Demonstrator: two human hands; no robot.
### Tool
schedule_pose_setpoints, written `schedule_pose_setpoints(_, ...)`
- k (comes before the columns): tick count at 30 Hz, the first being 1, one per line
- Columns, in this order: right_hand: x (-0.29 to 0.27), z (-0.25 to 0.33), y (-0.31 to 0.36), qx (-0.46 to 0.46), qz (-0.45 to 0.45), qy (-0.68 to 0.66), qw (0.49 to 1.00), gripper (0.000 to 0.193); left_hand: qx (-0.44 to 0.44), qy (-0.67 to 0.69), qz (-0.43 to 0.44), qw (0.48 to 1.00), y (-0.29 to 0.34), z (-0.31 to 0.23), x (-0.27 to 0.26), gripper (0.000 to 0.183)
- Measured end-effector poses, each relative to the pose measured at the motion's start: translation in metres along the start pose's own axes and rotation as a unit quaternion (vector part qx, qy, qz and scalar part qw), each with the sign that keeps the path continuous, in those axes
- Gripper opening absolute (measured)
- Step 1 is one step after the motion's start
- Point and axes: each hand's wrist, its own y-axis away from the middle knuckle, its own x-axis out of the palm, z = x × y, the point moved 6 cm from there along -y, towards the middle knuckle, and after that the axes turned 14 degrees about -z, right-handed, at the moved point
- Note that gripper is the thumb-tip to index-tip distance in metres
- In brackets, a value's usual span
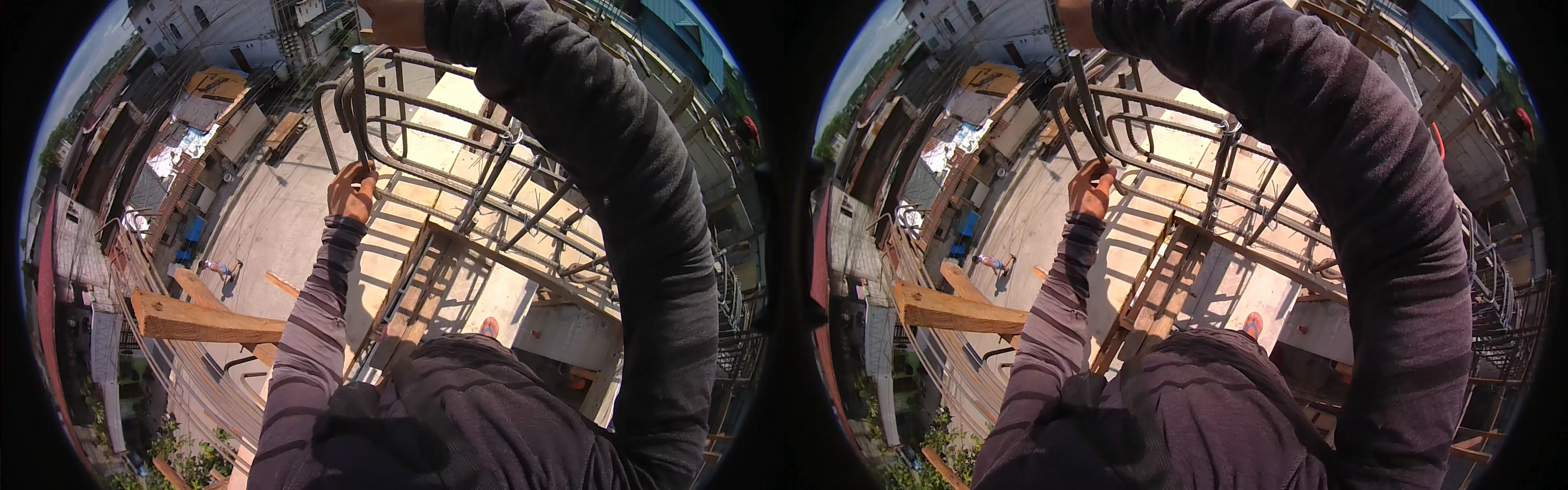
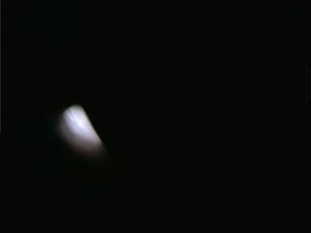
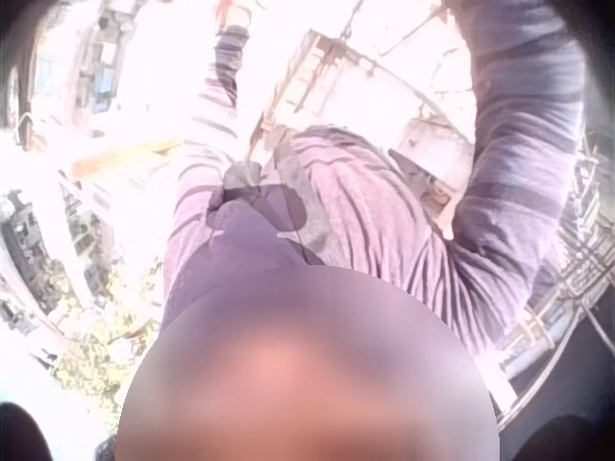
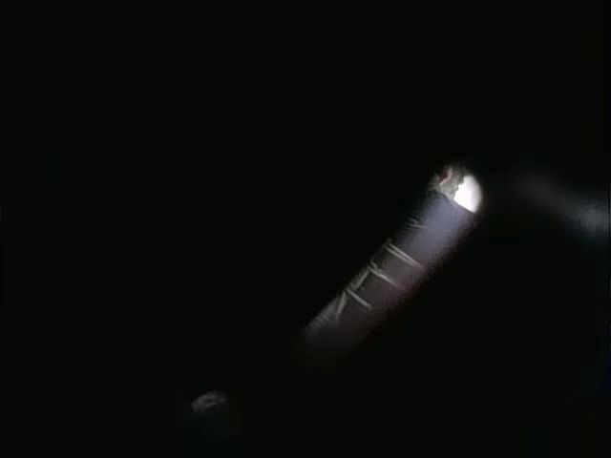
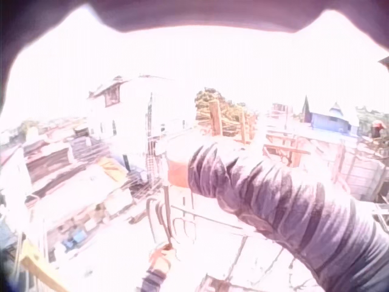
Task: The person assembles a rebar cage by hand, threading and tying steel bars together to form a grid-like structure. They repeatedly position bars, twist ties, and adjust the cage shape while standing on a wooden platform at a construction site.
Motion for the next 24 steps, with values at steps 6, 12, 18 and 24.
schedule_pose_setpoints(6, 0.008, 0.054, 0.103, 0.091, 0.106, -0.259, 0.956, 0.037, -0.010, 0.232, -0.016, 0.973, -0.019, -0.028, -0.009, 0.021)
schedule_pose_setpoints(12, 0.160, 0.072, 0.094, 0.207, 0.133, -0.296, 0.923, 0.043, 0.013, -0.016, -0.048, 0.999, -0.023, -0.057, -0.013, 0.030)
schedule_pose_setpoints(18, 0.223, 0.089, 0.043, 0.252, 0.070, -0.427, 0.866, 0.032, 0.061, 0.001, -0.112, 0.992, -0.036, -0.073, -0.026, 0.033)
schedule_pose_setpoints(24, 0.253, 0.094, 0.040, 0.218, 0.075, -0.446, 0.865, 0.032, -0.056, 0.072, -0.087, 0.992, -0.035, -0.048, -0.009, 0.028)
